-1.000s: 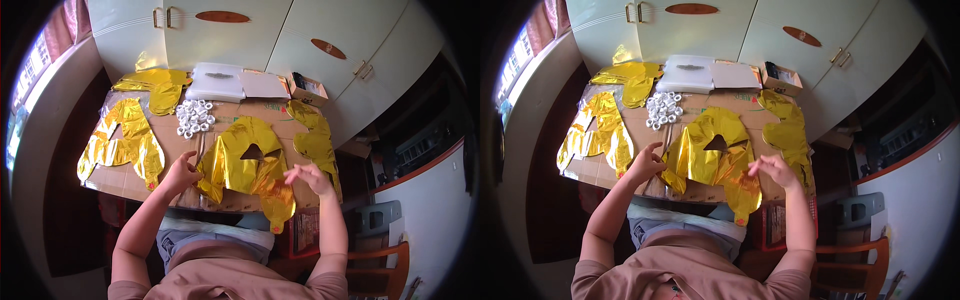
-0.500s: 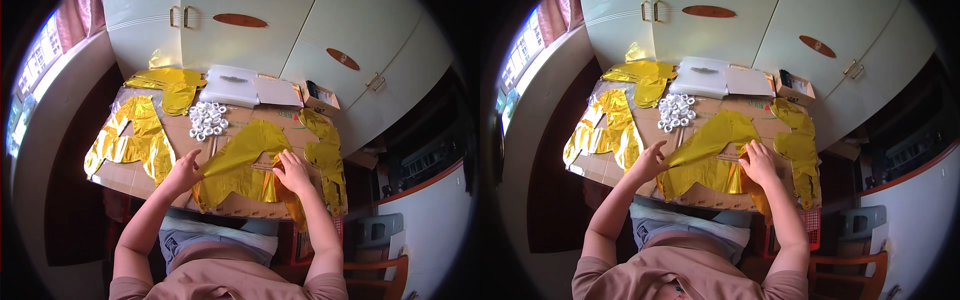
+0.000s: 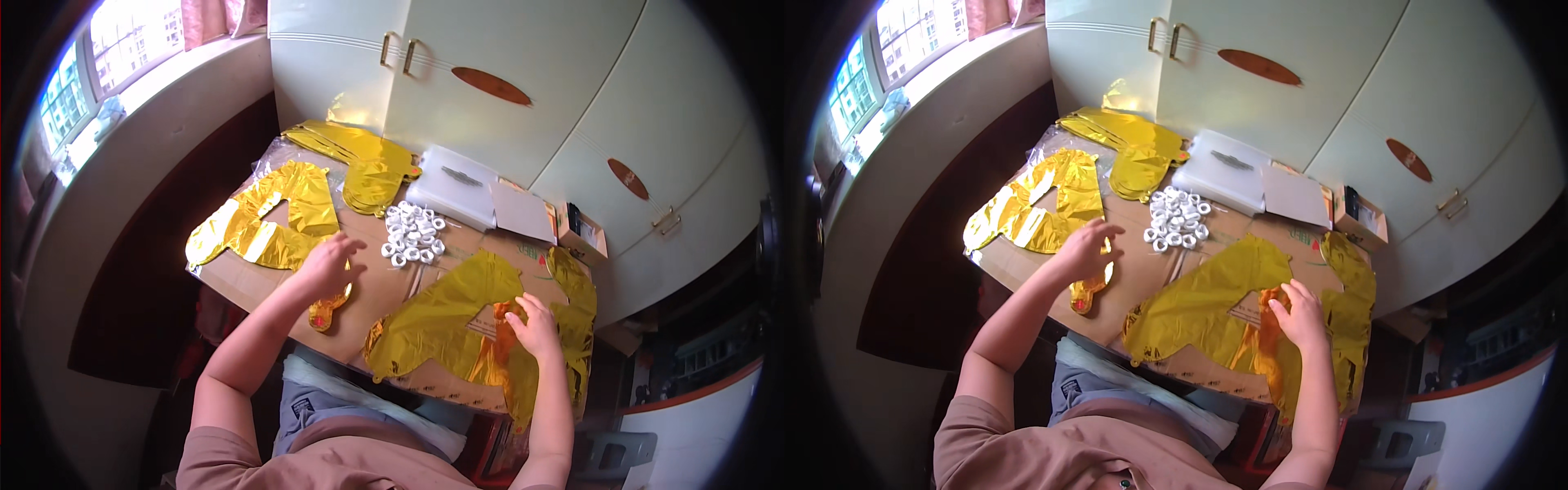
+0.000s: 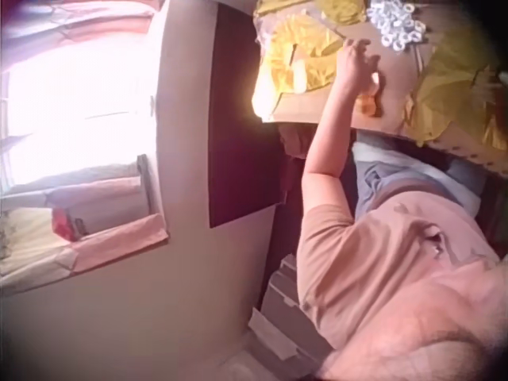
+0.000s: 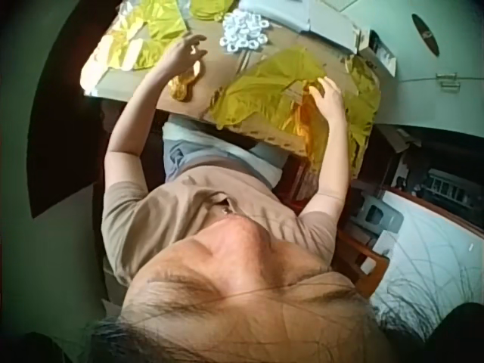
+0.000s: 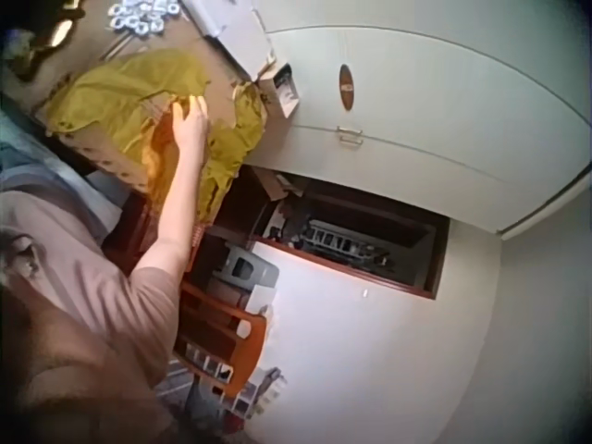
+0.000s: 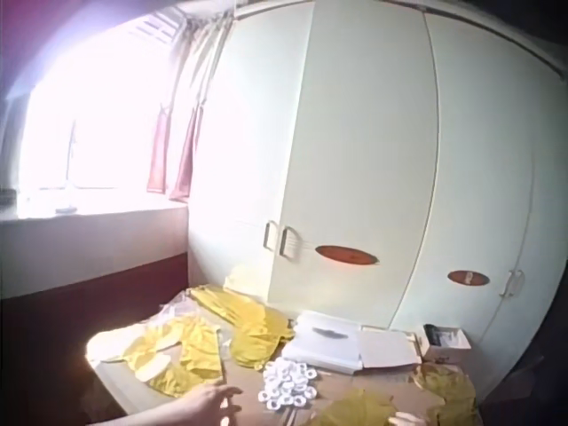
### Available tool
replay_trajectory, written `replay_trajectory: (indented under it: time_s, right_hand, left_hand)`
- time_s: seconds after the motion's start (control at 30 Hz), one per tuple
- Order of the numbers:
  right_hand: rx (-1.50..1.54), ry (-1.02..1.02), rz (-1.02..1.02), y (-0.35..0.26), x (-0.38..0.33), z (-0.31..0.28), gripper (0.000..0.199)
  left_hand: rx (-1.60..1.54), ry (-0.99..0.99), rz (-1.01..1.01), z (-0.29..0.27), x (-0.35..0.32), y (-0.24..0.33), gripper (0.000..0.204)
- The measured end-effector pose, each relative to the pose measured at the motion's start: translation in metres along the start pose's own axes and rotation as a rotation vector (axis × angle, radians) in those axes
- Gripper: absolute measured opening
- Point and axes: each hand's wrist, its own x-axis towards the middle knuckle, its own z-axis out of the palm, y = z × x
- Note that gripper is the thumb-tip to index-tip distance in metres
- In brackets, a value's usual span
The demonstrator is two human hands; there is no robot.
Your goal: Folding gold-colored foil balloons on a cardboard box surface.
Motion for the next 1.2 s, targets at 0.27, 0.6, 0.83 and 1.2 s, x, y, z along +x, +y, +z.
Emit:
replay_trajectory:
  time_s: [0.27, 0.6, 0.83, 1.2]
  right_hand:
    - [0.245, 0.047, -0.330, -0.096, 0.163, 0.008, 0.020]
    - [0.140, 0.011, -0.231, -0.121, 0.378, 0.113, 0.023]
    - [0.153, -0.212, -0.118, -0.125, 0.408, 0.137, 0.028]
    - [0.288, -0.177, -0.113, -0.115, 0.410, 0.140, 0.024]
  left_hand:
    - [0.137, 0.063, 0.119, -0.007, 0.149, -0.085, 0.029]
    - [0.209, 0.046, 0.341, 0.066, 0.279, -0.081, 0.036]
    - [0.360, 0.047, 0.486, 0.088, 0.295, -0.121, 0.016]
    - [-0.465, -0.015, -0.233, 0.057, 0.302, -0.109, 0.024]
